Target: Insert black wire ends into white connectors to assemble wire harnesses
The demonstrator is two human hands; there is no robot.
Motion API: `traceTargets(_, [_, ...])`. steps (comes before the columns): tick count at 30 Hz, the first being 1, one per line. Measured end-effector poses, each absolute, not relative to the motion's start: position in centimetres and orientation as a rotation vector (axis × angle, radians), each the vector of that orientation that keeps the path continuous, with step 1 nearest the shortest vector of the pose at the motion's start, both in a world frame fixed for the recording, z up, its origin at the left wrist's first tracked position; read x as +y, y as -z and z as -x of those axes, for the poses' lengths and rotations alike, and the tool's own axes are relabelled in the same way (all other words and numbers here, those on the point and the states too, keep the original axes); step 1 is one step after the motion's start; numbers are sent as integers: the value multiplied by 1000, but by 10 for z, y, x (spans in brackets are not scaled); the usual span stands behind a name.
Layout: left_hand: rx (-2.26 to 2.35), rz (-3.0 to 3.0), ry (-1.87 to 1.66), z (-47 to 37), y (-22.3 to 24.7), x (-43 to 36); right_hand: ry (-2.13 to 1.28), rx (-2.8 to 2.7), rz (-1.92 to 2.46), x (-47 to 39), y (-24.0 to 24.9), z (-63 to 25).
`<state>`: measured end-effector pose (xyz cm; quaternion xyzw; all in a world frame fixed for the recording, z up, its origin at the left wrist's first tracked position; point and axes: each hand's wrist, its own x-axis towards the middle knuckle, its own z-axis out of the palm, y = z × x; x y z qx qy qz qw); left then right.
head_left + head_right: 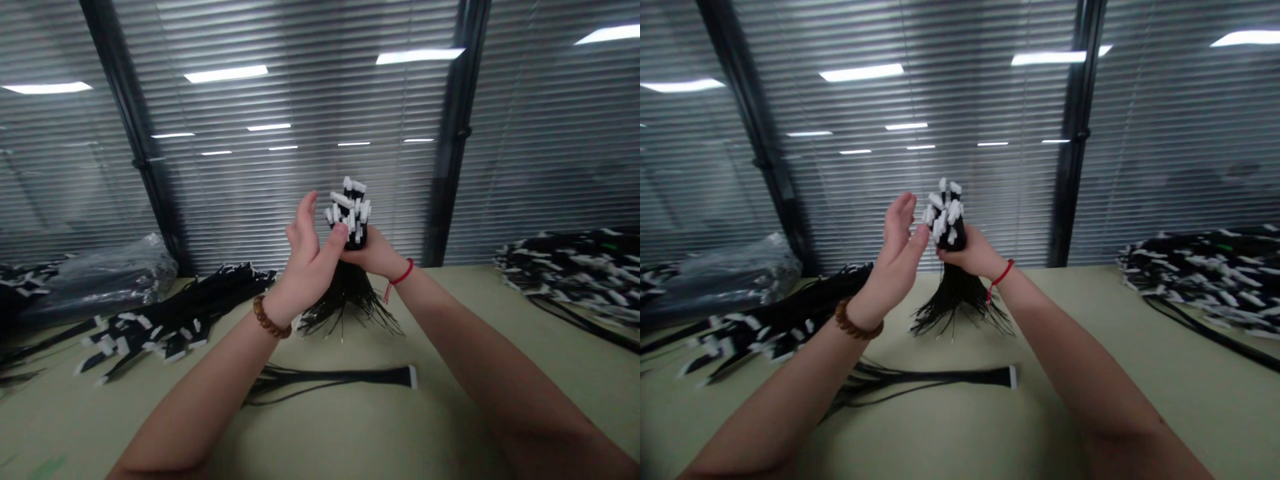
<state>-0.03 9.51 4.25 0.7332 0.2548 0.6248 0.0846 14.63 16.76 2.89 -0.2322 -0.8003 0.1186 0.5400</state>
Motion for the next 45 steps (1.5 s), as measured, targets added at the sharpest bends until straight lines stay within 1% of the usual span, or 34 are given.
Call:
traceTargets(2, [854, -2462, -1747, 2, -47, 87, -175, -1770, 594, 170, -40, -163])
traceTargets(3, [874, -2632, -1583, 2, -47, 82, -113, -1698, 614, 170, -46, -173])
traceTargets(4, [865, -2800, -1354, 1, -46, 78, -46, -1626, 632, 170, -52, -183])
traceTargets(6, [821, -3042, -735, -6, -38, 70, 93, -1511, 657, 166, -61, -204])
traceTargets(9, [835, -3087, 155, -23, -7, 63, 265, -1474, 699, 159, -68, -227])
traceTargets(11, [840, -3073, 289, -37, 20, 62, 332, -1547, 753, 157, -67, -235])
traceTargets(14, [801, -3146, 233, -52, 52, 60, 335, -1770, 844, 167, -52, -230])
traceTargets(16, [729, -3189, 185, -57, 64, 59, 261, -1959, 895, 181, -36, -219])
traceTargets(19, [625, -3226, 137, -56, 60, 55, 37, -2218, 978, 202, -10, -200])
traceTargets(21, [632, -3240, -10, -52, 44, 54, -129, -2306, 1007, 207, -2, -193])
traceTargets(23, [712, -3204, -348, -43, 19, 54, -290, -2353, 975, 201, -5, -193])
traceTargets(26, [908, -3115, -693, -23, -23, 63, -542, -2377, 807, 176, -25, -196])
traceTargets(29, [852, -2630, -1370, 2, -53, 78, -820, -2361, 595, 142, -45, -185])
traceTargets(31, [766, -2293, -1626, 16, -63, 88, -956, -2323, 492, 124, -49, -166])
traceTargets(34, [676, -1989, -1835, 27, -68, 96, -1002, -2165, 443, 107, -41, -130])
traceTargets(37, [628, -1838, -1878, 31, -70, 96, -983, -2021, 479, 101, -32, -107])
traceTargets(41, [603, -1797, -1855, 37, -74, 94, -875, -1912, 528, 95, -38, -113])
traceTargets(43, [672, -1874, -1739, 41, -75, 92, -804, -1817, 531, 91, -48, -125])
traceTargets(45, [811, -2048, -1454, 43, -74, 88, -739, -1668, 515, 89, -59, -139])
